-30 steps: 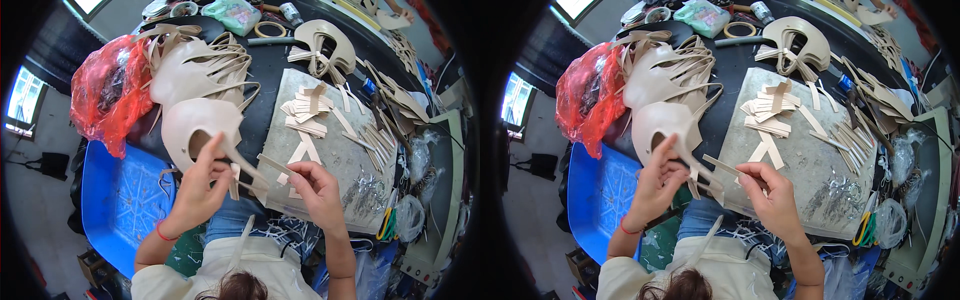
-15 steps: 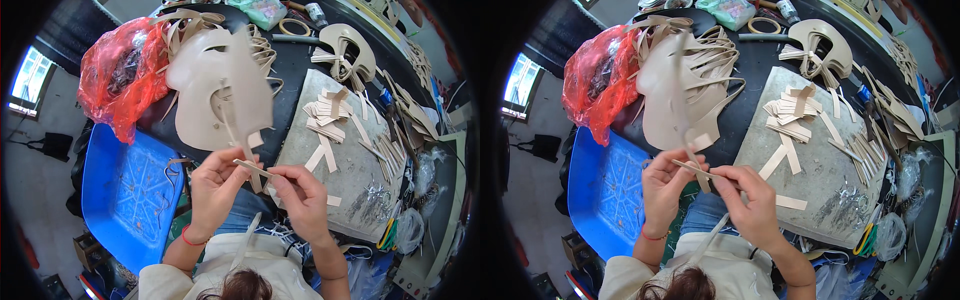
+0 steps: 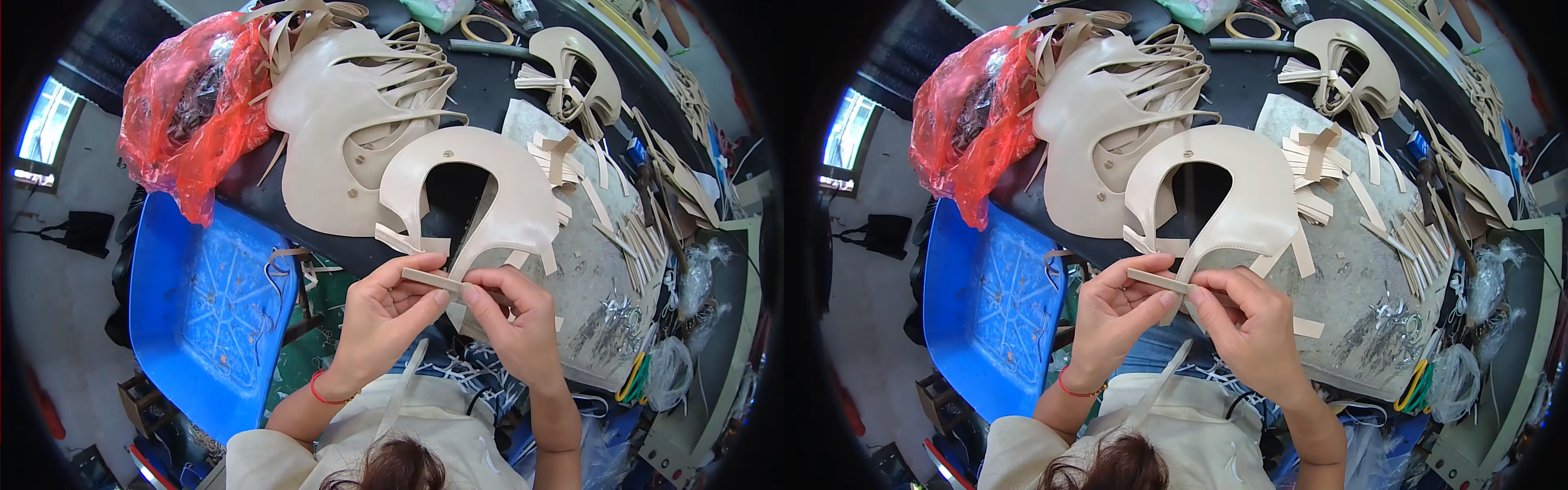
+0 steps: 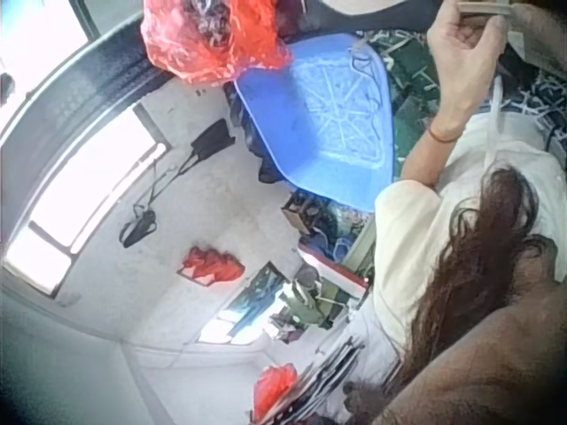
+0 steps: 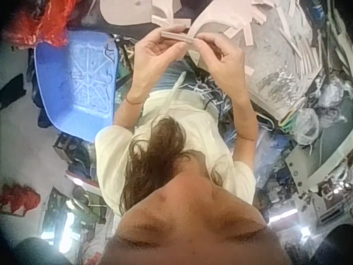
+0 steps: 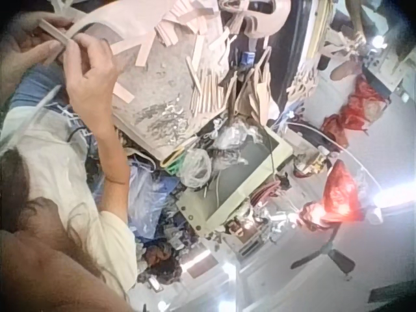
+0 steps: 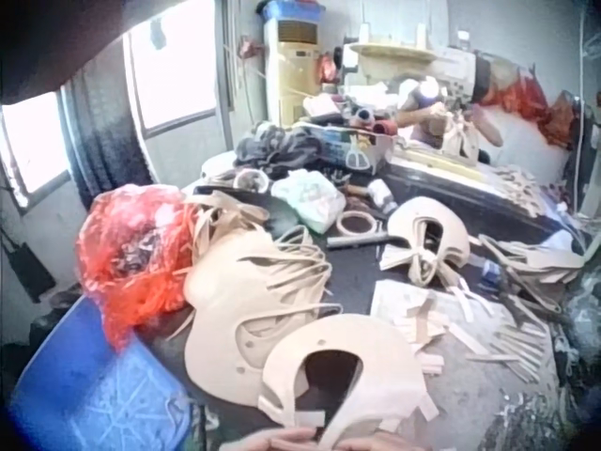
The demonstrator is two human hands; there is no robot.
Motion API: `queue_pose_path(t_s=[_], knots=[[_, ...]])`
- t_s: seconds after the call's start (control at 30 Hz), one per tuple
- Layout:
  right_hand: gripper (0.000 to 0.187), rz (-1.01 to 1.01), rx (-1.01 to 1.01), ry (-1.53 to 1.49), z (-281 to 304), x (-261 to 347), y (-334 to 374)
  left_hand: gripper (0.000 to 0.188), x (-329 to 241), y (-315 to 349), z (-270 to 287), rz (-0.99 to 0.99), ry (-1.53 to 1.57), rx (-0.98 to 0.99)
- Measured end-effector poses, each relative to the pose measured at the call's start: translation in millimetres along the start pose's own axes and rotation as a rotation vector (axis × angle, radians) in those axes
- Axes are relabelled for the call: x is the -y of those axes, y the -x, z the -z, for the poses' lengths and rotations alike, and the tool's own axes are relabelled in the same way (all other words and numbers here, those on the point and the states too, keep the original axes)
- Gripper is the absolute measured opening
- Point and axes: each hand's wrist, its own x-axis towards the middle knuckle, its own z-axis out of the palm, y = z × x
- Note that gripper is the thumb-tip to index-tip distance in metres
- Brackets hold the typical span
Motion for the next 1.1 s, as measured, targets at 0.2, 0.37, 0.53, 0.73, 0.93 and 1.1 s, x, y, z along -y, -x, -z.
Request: queue_pose_path(t_s=[0.2, 0.37, 0.53, 0.73, 0.93, 1.1], knots=[[0.010, -0.016, 0.001, 0.048, 2, 3, 4, 0.042, 2, -4, 4, 0.047, 0.039, 0.030], [0.009, -0.004, -0.001, -0.028, 1, 1, 7, 0.039, 12, -5, -1, -0.030, 0.086, -0.035], [0.007, -0.015, -0.038, -0.018, 0, -1, 11, 0.014, 13, -7, -8, -0.101, -0.161, -0.083], [0.012, -0.010, -0.065, 0.044, 1, -3, 14, 0.024, 14, -1, -4, 0.070, -0.123, 0.103], [0.019, -0.019, -0.096, 0.010, 9, -4, 22, 0.026, 13, -3, -8, 0.110, -0.021, 0.080], [0.015, 0.009, -0.113, 0.002, 8, -5, 23, 0.025, 13, -2, -12, 0.087, -0.028, 0.060]])
